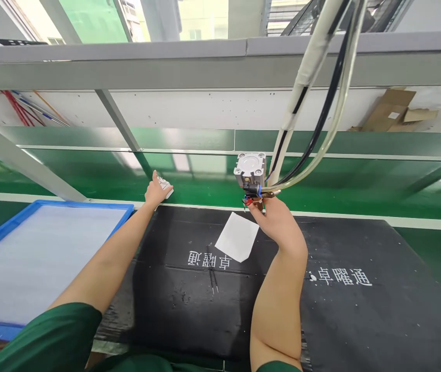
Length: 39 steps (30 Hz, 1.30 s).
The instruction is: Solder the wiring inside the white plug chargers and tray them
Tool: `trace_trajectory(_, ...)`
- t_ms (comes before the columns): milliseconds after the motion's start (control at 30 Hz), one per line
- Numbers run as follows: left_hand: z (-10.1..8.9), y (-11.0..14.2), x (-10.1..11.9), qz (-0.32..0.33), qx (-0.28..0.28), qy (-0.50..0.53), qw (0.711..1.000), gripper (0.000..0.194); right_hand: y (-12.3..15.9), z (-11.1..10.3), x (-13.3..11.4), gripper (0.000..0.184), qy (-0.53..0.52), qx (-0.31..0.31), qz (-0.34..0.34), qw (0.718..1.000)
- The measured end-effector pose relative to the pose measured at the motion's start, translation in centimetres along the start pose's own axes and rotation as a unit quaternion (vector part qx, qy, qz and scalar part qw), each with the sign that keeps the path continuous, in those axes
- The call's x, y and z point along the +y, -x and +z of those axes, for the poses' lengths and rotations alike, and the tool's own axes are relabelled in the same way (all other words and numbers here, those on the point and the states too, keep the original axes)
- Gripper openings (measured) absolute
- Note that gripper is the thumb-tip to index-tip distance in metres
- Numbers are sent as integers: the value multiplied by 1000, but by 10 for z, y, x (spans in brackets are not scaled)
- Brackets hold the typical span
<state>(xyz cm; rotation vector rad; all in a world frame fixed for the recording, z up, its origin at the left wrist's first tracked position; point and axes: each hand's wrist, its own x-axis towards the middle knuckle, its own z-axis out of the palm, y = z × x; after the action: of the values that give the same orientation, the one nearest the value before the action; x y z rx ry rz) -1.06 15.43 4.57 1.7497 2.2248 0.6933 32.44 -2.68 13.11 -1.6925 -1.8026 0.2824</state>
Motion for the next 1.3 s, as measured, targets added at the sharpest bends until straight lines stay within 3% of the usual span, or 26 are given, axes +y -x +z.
trace_trajectory(67, 1, 0, 2, -21, 0, -37, 999, 97, 2, -3, -2, 19, -1, -7, 15, 1000)
trace_trajectory(133, 3, 2, 7, -4, 46, -71, 996, 103, 4, -5, -3, 17, -2, -17, 26, 1000)
trace_trajectory(233, 16, 17, 27, 113, 93, -68, 987, 98, 5, -6, -2, 14, -2, -21, 22, 1000)
trace_trajectory(333, 46, 44, 64, 218, -9, 8, 976, 96, 6, -5, -3, 17, -7, -12, -11, 1000)
trace_trajectory(433, 84, 74, 107, 260, -108, 84, 956, 105, 7, -4, -6, 19, -9, -24, -16, 1000)
trace_trajectory(533, 112, 92, 144, 253, -152, 148, 944, 107, 9, -4, -8, 16, -12, -40, -14, 999)
trace_trajectory(667, 122, 94, 167, 217, -162, 190, 944, 92, 10, -5, -8, 16, -23, -36, -37, 998)
trace_trajectory(800, 103, 82, 152, 224, -196, 228, 927, 100, 9, -4, -8, 20, -9, -39, -20, 999)
trace_trajectory(933, 63, 77, 104, 301, -288, 229, 880, 111, 6, -2, -9, 18, 0, -43, -5, 999)
trace_trajectory(1100, 12, 86, 43, 333, -351, 174, 857, 104, 3, 3, -15, 21, 9, -42, -33, 999)
trace_trajectory(1200, -1, 94, 22, 344, -382, 183, 838, 92, 2, 8, -23, 22, 4, -49, -55, 997)
trace_trajectory(1300, 0, 104, 15, 343, -368, 212, 838, 79, 1, 15, -31, 22, 7, -49, -76, 996)
